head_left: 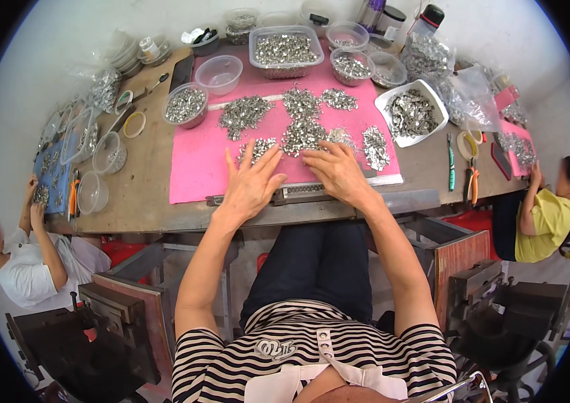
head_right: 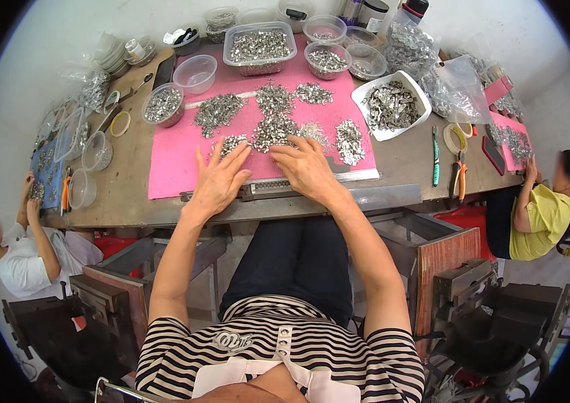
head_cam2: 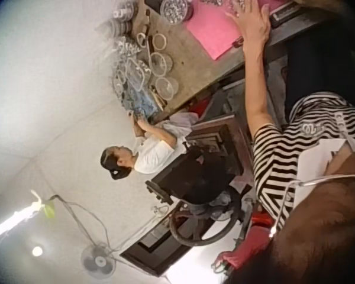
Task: The person places small metal pieces into a metal holder by hand, inserts the holder into a manual press machine, and turns the machine wheel. The person then returns the holder to the table and resumes arranging metal pieces into it.
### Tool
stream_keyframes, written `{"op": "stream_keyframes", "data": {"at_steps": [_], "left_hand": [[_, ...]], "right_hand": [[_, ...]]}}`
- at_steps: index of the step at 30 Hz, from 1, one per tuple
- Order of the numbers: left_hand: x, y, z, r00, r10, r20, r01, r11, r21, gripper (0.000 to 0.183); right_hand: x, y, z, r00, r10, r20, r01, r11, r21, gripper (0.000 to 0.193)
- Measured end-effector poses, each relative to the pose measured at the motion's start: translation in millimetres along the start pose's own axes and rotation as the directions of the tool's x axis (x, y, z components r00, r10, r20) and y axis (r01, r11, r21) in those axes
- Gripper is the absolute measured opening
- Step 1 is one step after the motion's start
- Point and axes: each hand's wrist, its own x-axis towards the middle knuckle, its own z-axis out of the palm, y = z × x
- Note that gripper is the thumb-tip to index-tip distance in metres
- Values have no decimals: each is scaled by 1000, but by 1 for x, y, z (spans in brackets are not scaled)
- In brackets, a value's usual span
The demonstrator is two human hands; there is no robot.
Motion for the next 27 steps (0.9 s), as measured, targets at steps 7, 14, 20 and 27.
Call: {"op": "stream_keyframes", "data": {"at_steps": [7,14,20,27], "left_hand": [[9,12,9,990,87,114,-79,994,-71,59],[-7,10,-9,993,22,114,12,957,-288,46],[12,7,8,965,-63,-255,5,976,-219,13],[27,17,24,961,-65,-269,15,983,-184,9]], "right_hand": [[-2,0,3,999,-44,26,45,998,-45,28],[-15,5,-19,999,43,4,-43,984,176,20],[-12,4,-1,981,138,-137,-117,982,148,10],[3,0,10,968,155,-196,-141,986,84,12]]}}
